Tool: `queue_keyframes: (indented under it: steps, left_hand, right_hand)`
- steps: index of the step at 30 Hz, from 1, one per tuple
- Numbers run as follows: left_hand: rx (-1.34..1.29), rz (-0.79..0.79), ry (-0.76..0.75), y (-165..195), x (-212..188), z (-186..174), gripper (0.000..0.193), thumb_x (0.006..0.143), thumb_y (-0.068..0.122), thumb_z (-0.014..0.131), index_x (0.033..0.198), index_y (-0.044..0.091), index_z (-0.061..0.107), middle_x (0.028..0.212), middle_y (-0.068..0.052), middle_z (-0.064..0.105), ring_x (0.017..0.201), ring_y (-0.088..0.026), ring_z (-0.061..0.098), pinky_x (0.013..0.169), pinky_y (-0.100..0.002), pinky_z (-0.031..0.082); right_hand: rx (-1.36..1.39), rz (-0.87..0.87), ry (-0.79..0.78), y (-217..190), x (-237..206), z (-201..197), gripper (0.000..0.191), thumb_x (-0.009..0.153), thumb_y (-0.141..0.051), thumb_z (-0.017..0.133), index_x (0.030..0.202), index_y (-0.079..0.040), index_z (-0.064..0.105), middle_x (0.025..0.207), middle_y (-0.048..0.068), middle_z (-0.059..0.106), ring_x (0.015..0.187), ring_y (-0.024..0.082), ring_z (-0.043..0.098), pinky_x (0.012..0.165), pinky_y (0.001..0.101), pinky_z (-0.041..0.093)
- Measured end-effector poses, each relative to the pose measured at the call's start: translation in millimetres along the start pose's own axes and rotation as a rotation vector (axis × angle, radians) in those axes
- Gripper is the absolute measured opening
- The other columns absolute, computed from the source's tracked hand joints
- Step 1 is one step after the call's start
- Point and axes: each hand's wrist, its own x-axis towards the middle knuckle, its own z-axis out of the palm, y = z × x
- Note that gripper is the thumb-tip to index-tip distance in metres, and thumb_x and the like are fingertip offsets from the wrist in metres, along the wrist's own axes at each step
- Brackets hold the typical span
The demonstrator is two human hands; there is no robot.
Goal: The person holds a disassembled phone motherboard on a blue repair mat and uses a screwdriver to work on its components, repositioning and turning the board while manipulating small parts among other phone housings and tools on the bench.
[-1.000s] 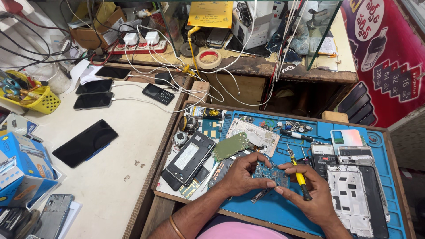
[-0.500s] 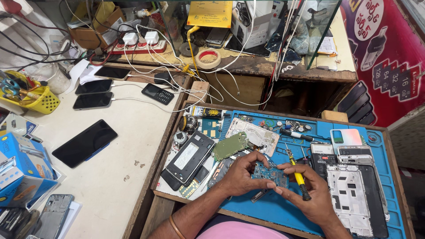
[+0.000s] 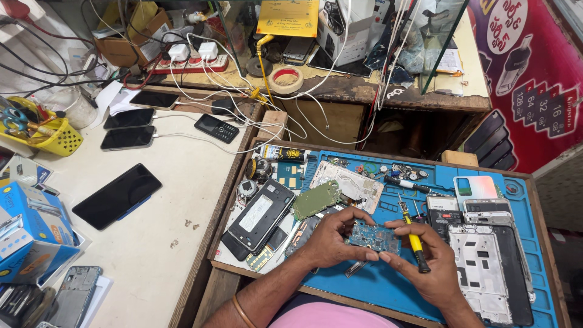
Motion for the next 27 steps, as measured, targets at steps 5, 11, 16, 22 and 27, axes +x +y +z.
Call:
queue_keyframes:
  steps: [5,11,16,22,27]
  left_hand:
    - [0.106,-0.012,0.027,-1.6,1.5,0.0,0.061,0.071,0.039,0.094,0.118,0.012,0.068,0.076,0.010,0.050,0.065,-0.001,0.042,0.058,-0.020,0.035]
    - [0.108,0.007,0.026,-6.4,-2.7,-2.0,0.059,0.071,0.039,0.094,0.116,0.012,0.067,0.077,0.010,0.051,0.066,-0.001,0.041,0.059,-0.020,0.035]
    - [0.075,0.006,0.018,-6.7,-3.4,-1.6,0.058,0.072,0.040,0.094,0.114,0.013,0.065,0.081,0.010,0.057,0.067,-0.001,0.046,0.060,-0.020,0.038]
    - [0.214,-0.020,0.036,-7.0,-4.3,-1.7,0.058,0.069,0.043,0.094,0.109,0.013,0.066,0.076,0.008,0.050,0.062,-0.002,0.039,0.055,-0.020,0.031]
    - [0.215,0.041,0.020,-9.7,-4.5,-2.1,0.055,0.073,0.046,0.093,0.108,0.013,0.064,0.085,0.008,0.056,0.066,0.000,0.044,0.057,-0.019,0.036]
  right_hand:
    - [0.009,-0.017,-0.007,-0.8,0.2,0.0,0.046,0.073,0.000,0.083,0.114,-0.005,0.062,0.129,0.017,0.068,0.119,0.021,0.066,0.100,0.0363,0.055]
    - [0.008,-0.019,-0.027,-0.4,-2.6,1.8,0.047,0.073,0.001,0.083,0.115,-0.005,0.062,0.128,0.018,0.069,0.119,0.021,0.066,0.099,0.0357,0.055]
    - [0.010,-0.007,-0.031,-0.1,-3.4,1.5,0.047,0.073,0.001,0.083,0.115,-0.005,0.062,0.128,0.017,0.069,0.119,0.021,0.066,0.099,0.0358,0.055]
    - [0.007,-0.001,-0.042,0.3,-5.7,1.6,0.047,0.072,0.000,0.084,0.114,-0.004,0.063,0.128,0.018,0.069,0.121,0.023,0.065,0.101,0.0369,0.054]
    - [0.026,0.007,-0.054,0.9,-5.6,0.8,0.047,0.072,0.000,0.084,0.114,-0.004,0.062,0.128,0.018,0.069,0.121,0.023,0.065,0.101,0.0371,0.054]
